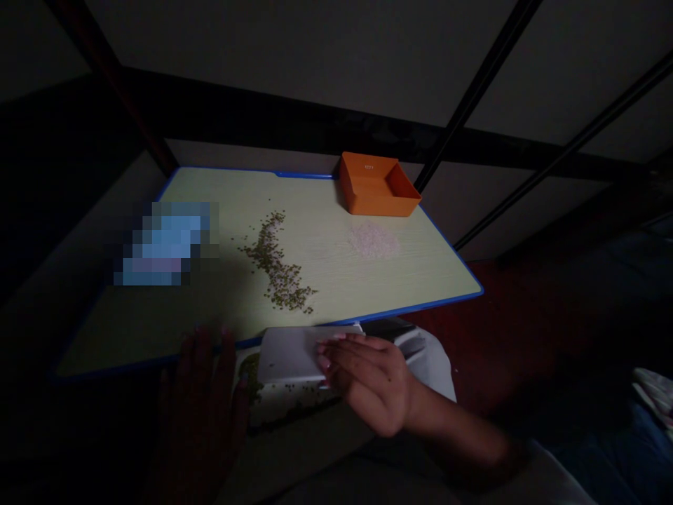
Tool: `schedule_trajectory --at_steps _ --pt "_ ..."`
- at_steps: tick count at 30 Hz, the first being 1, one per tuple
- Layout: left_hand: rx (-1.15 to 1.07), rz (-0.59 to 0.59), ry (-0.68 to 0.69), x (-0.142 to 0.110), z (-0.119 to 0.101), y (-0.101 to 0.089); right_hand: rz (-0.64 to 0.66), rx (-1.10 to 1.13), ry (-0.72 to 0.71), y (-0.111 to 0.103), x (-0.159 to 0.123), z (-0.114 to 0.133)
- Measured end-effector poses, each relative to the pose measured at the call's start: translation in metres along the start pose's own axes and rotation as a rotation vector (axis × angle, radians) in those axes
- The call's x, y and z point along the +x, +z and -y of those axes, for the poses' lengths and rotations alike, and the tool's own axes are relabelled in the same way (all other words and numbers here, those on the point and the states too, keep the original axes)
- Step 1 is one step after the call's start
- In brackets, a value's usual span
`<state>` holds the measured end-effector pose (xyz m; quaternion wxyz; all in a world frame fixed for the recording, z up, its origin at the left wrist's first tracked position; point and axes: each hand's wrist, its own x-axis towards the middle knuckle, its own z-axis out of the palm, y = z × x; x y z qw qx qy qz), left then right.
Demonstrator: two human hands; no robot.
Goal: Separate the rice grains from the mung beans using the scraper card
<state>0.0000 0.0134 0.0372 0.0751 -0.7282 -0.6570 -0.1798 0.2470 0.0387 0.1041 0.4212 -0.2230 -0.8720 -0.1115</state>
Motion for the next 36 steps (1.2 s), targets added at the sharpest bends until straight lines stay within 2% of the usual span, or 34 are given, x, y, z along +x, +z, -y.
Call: schedule_trajectory --at_steps 4,12,20,30,36 --pt "-0.005 -0.050 0.053 0.001 0.001 0.002 -0.039 -0.069 -0.037 0.010 0.004 -0.006" --pt "-0.006 -0.070 0.081 0.001 0.002 -0.001 -0.009 -0.169 0.011 0.009 0.000 -0.017" --pt "-0.020 -0.089 0.088 0.003 0.002 0.000 -0.003 -0.248 0.062 -0.001 -0.012 -0.026" --pt "-0.062 -0.114 0.103 0.000 0.007 0.006 -0.013 -0.153 0.141 -0.015 -0.034 -0.048" --pt "-0.065 -0.117 0.104 0.000 0.007 0.007 -0.030 -0.157 0.106 -0.028 -0.042 -0.057"
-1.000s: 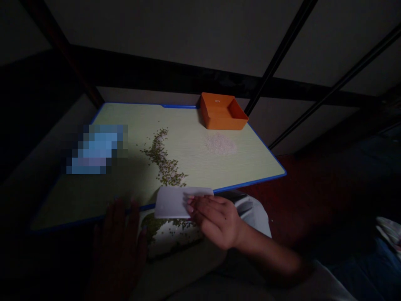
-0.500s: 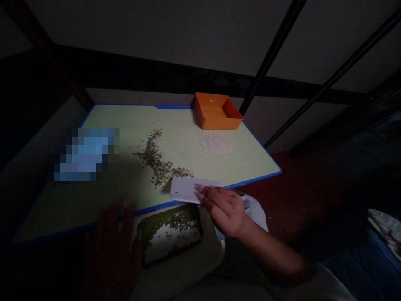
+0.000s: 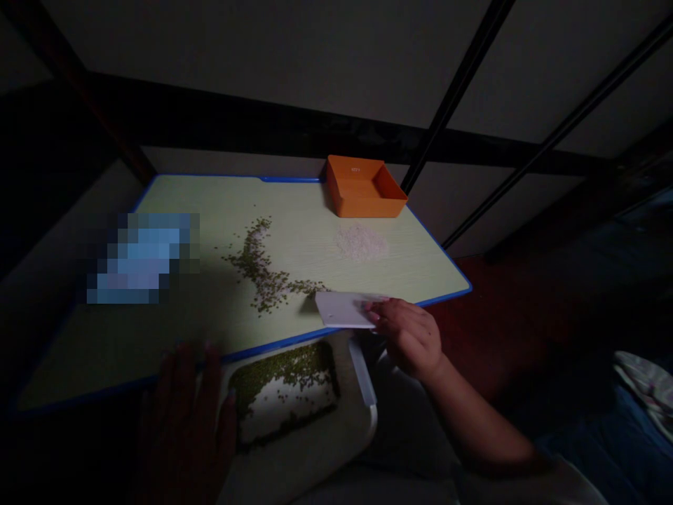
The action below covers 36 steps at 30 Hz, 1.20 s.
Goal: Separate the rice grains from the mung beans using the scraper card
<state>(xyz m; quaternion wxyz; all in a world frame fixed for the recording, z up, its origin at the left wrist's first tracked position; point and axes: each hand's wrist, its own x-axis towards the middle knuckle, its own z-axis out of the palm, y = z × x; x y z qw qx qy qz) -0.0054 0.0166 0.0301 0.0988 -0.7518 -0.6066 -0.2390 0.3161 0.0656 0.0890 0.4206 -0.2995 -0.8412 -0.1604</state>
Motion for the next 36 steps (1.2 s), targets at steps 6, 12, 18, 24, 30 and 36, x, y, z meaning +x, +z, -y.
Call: schedule_trajectory --at_steps 6,12,18,24,30,36 --pt "0.001 0.008 -0.020 -0.001 -0.001 -0.001 -0.059 -0.062 0.055 -0.014 -0.003 -0.011" --pt "-0.007 0.019 -0.035 0.000 -0.001 -0.001 -0.143 -0.160 0.220 -0.022 -0.005 -0.016" --pt "-0.014 0.035 -0.033 0.000 -0.002 -0.003 -0.101 -0.110 0.226 -0.005 -0.001 -0.010" --pt "-0.010 0.032 -0.035 0.000 -0.001 -0.002 -0.071 -0.090 0.244 0.028 0.012 -0.003" --pt "-0.001 0.031 -0.029 0.000 0.000 -0.002 -0.015 0.027 0.215 0.052 0.034 0.006" --pt "0.003 0.018 -0.030 -0.001 -0.002 -0.003 -0.019 0.118 0.139 0.054 0.033 0.009"
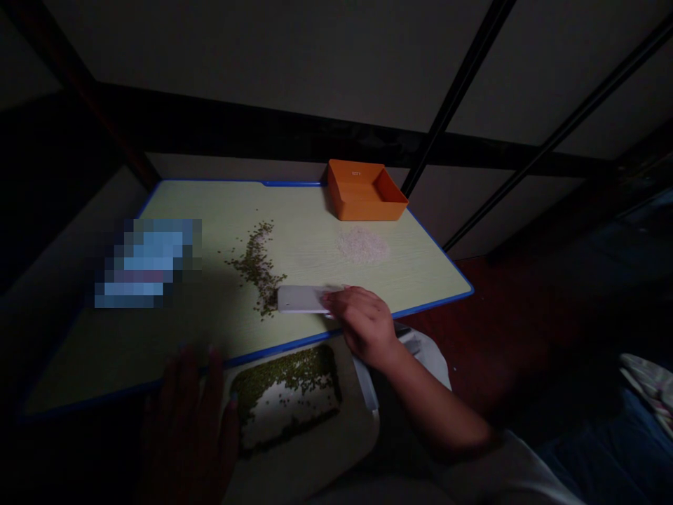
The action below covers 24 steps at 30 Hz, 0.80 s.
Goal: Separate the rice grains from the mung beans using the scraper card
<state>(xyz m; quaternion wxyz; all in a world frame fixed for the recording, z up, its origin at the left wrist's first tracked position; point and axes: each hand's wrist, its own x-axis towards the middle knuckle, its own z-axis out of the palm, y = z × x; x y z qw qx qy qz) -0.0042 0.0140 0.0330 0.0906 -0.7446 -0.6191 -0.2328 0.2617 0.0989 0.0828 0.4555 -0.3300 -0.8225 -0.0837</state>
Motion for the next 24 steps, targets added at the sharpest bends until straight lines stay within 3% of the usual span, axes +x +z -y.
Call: schedule_trajectory --at_steps 7,13,19,24 --pt "-0.007 0.015 0.003 0.001 0.000 -0.001 -0.070 0.037 -0.078 -0.009 -0.009 -0.007" --pt "-0.006 0.017 -0.005 0.002 -0.001 -0.001 -0.241 -0.088 0.011 -0.040 -0.008 -0.012" --pt "-0.014 0.012 -0.004 0.001 -0.001 0.000 -0.089 -0.182 -0.042 -0.072 -0.024 0.004" --pt "-0.021 0.008 -0.006 0.002 0.000 0.000 0.033 -0.203 -0.100 -0.082 -0.043 0.019"
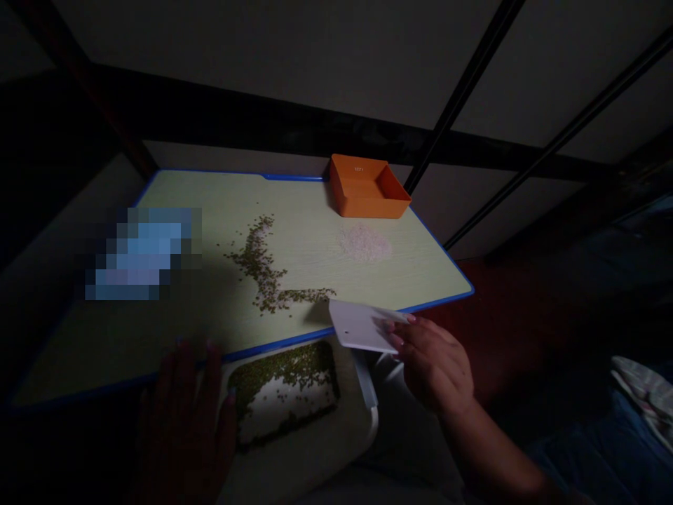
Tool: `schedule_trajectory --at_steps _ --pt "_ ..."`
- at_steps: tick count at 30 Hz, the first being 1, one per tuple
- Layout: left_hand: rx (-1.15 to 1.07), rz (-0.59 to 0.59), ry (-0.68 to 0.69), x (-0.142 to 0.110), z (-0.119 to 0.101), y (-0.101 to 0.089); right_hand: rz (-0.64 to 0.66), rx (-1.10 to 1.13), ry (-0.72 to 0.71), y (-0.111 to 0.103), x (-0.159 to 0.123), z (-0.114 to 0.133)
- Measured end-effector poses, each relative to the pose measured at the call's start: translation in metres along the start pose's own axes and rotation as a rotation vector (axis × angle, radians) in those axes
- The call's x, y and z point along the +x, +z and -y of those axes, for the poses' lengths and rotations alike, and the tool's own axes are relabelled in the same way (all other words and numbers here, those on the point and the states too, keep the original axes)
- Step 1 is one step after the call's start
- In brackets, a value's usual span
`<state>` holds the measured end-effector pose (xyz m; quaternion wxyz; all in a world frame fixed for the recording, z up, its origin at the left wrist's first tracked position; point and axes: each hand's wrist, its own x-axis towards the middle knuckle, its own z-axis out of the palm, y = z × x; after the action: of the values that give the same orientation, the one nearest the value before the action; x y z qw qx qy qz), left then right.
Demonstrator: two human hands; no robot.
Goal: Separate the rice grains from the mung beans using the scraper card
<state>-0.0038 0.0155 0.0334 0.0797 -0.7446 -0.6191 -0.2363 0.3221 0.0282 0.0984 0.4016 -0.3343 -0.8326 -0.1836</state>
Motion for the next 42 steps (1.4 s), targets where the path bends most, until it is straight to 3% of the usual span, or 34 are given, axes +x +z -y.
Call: schedule_trajectory --at_steps 13,21,42 --pt "-0.004 0.042 0.020 0.000 0.001 -0.004 -0.003 -0.115 -0.016 0.008 -0.008 -0.003" --pt "-0.007 0.070 0.024 -0.001 0.004 0.000 -0.003 -0.071 0.007 0.014 -0.011 -0.005" --pt "0.016 -0.018 0.032 0.000 0.000 0.001 0.010 -0.010 0.051 0.034 -0.008 -0.019"
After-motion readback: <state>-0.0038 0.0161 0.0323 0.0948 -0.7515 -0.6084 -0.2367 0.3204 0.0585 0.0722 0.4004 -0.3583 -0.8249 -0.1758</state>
